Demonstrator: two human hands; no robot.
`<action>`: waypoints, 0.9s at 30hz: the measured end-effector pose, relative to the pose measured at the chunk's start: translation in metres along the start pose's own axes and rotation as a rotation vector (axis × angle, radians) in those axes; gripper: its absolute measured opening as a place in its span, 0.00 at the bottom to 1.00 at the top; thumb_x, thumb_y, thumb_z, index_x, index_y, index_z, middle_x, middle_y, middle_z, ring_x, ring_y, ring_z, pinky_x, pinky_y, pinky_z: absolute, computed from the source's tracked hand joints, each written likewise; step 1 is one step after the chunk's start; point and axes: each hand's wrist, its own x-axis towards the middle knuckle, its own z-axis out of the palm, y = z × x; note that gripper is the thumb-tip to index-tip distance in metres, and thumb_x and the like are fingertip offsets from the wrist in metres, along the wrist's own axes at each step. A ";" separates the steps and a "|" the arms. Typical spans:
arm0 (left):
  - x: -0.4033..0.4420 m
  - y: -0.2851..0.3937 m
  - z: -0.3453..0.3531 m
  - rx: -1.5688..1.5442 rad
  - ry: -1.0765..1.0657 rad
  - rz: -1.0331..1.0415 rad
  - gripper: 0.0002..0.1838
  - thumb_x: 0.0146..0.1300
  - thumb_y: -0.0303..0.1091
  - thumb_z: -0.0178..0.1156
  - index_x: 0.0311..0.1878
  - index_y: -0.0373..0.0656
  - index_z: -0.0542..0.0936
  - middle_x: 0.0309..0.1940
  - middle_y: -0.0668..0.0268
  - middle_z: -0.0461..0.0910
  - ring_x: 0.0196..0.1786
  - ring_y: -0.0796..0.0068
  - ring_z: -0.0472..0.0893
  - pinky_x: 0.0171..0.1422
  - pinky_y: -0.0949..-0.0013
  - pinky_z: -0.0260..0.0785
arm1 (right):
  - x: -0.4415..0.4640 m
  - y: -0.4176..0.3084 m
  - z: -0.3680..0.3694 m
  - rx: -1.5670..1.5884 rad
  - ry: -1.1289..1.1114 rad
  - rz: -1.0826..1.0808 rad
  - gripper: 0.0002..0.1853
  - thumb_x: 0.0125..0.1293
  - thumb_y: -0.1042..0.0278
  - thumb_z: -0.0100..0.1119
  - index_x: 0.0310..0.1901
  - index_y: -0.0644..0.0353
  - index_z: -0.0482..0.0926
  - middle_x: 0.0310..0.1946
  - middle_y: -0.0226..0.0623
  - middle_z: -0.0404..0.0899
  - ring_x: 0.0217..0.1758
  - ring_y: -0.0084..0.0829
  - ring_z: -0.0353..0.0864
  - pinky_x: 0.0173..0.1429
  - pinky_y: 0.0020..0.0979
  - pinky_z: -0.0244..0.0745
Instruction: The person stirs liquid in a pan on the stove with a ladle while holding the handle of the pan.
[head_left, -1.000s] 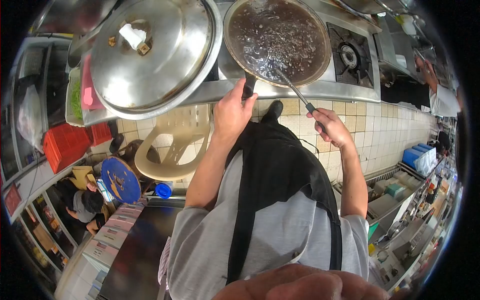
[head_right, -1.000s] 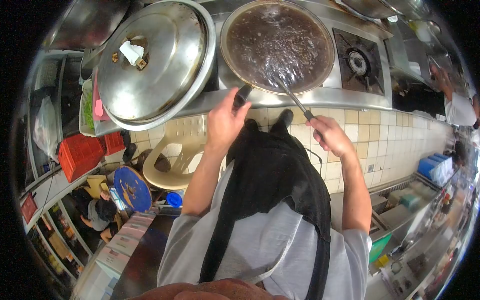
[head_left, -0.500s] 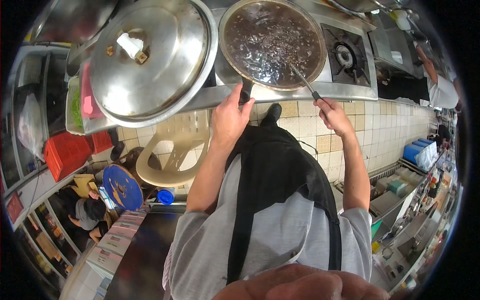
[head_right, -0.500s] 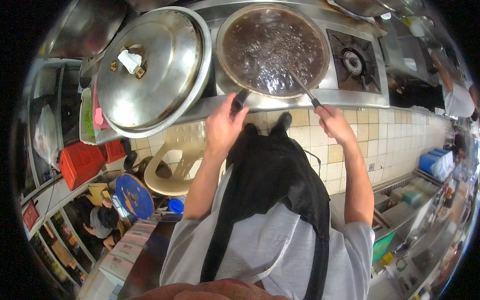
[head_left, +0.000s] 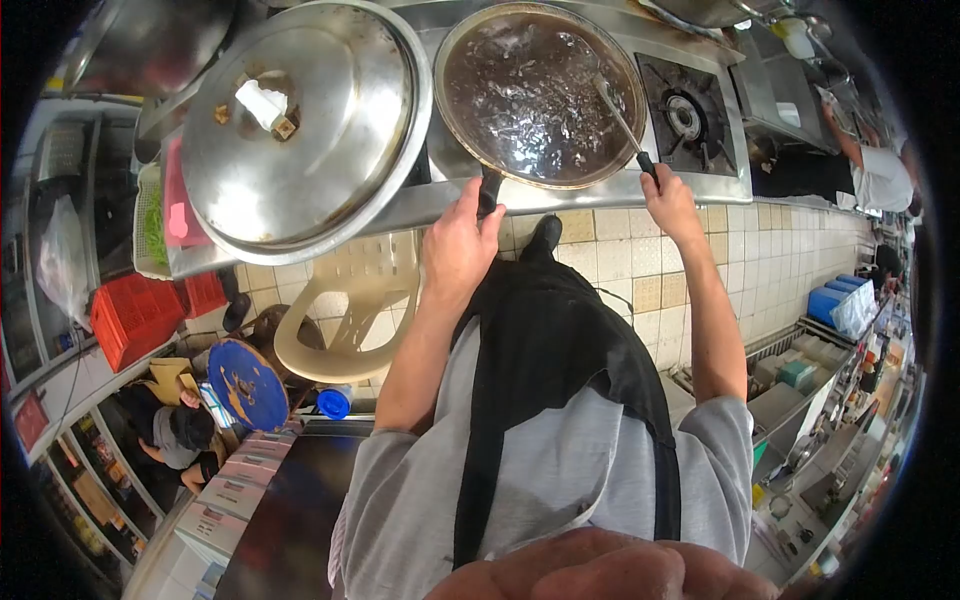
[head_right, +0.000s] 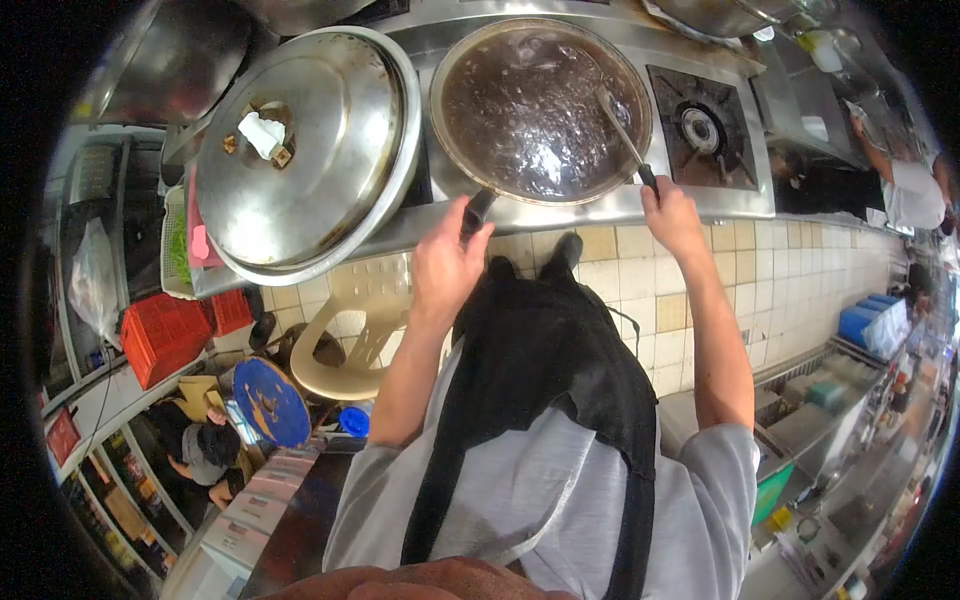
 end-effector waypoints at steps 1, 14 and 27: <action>0.000 0.001 0.000 0.012 -0.005 -0.005 0.28 0.68 0.45 0.70 0.66 0.40 0.81 0.35 0.47 0.87 0.34 0.49 0.87 0.42 0.52 0.79 | 0.000 -0.001 -0.001 -0.011 0.009 0.004 0.16 0.76 0.55 0.57 0.48 0.62 0.79 0.38 0.62 0.85 0.47 0.67 0.83 0.50 0.60 0.76; 0.004 0.001 -0.003 0.009 -0.007 0.008 0.28 0.69 0.43 0.69 0.67 0.36 0.80 0.35 0.43 0.86 0.34 0.44 0.86 0.41 0.50 0.77 | 0.013 -0.035 0.007 0.014 0.060 -0.238 0.14 0.72 0.66 0.60 0.54 0.64 0.77 0.38 0.64 0.84 0.46 0.66 0.84 0.49 0.58 0.78; 0.007 0.001 -0.006 0.038 -0.017 -0.004 0.29 0.69 0.44 0.68 0.68 0.36 0.79 0.37 0.44 0.86 0.39 0.42 0.86 0.45 0.48 0.78 | -0.034 -0.059 -0.007 -0.057 0.019 -0.333 0.25 0.75 0.65 0.59 0.70 0.65 0.71 0.45 0.63 0.83 0.45 0.65 0.85 0.49 0.58 0.80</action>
